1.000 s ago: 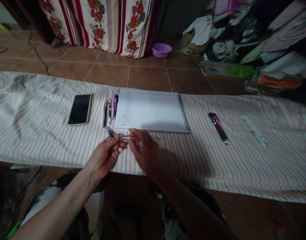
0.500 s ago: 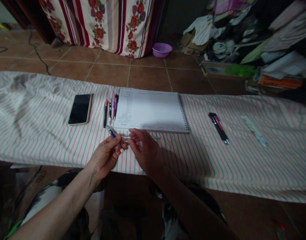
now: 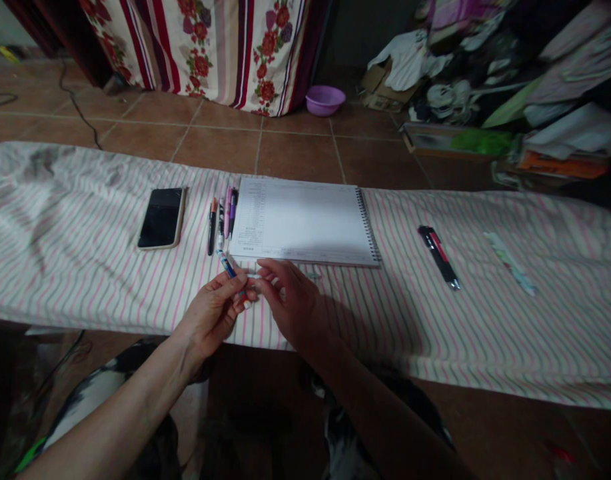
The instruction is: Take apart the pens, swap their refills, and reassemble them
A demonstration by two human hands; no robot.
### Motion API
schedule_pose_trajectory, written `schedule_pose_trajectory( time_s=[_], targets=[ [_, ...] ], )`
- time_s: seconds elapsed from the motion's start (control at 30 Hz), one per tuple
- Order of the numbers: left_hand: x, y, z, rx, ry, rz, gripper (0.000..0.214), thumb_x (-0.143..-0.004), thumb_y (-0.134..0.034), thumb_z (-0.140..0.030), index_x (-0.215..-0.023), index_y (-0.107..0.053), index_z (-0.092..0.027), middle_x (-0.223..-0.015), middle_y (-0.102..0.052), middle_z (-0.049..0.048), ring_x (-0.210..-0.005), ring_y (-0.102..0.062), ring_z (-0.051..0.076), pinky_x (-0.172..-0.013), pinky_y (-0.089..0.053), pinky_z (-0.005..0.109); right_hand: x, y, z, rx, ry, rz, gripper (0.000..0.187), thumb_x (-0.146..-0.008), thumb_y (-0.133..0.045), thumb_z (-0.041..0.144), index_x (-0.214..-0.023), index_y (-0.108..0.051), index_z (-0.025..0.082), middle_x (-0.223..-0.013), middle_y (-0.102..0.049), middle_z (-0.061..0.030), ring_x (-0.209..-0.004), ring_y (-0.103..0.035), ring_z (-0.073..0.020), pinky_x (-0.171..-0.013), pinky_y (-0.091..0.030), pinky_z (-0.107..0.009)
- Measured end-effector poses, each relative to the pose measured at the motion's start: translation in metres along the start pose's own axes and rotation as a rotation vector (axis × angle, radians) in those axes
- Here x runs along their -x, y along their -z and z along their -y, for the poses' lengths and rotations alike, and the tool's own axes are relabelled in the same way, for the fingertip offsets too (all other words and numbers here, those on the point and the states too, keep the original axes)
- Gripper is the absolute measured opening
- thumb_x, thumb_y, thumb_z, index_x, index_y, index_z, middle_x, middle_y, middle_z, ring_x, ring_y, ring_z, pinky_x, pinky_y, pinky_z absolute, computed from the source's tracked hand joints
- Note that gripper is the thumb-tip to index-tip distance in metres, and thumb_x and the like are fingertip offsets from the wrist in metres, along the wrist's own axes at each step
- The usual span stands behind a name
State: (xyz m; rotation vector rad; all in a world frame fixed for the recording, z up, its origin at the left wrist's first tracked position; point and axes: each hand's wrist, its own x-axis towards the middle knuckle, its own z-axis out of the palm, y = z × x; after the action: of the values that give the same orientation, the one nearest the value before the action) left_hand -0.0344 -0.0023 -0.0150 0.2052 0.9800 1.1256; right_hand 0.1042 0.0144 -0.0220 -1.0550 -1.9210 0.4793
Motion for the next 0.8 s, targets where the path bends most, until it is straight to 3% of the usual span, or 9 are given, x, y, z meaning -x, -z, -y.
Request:
schedule_pose_trajectory(
  time_s=[0.63,0.8],
  targets=[
    [0.0004,0.0002,-0.0001,0.001,0.006,0.049,0.006,-0.079,-0.055,-0.006,-0.081,-0.061,-0.008,-0.068,-0.063,0.0055,-0.056,-0.059,0.008,-0.053,-0.048,0.015,-0.0006,0.0008,-0.001,0.038,0.045,0.012,0.013,-0.085,-0.053,0.017,-0.098,-0.056,0.018,-0.083,-0.066,-0.0044,-0.078,-0.062,-0.0151,-0.071,-0.052,-0.027],
    [0.0,-0.001,-0.0019,0.047,-0.009,-0.021,0.008,-0.079,-0.055,-0.006,-0.075,-0.061,-0.008,-0.067,-0.061,0.0046,-0.057,-0.058,0.008,-0.055,-0.05,0.015,-0.0012,0.0,0.0003,-0.011,0.071,0.004,0.012,-0.084,-0.055,0.017,-0.096,-0.057,0.017,-0.087,-0.067,-0.0055,-0.082,-0.063,-0.0154,-0.074,-0.052,-0.027]
  ],
)
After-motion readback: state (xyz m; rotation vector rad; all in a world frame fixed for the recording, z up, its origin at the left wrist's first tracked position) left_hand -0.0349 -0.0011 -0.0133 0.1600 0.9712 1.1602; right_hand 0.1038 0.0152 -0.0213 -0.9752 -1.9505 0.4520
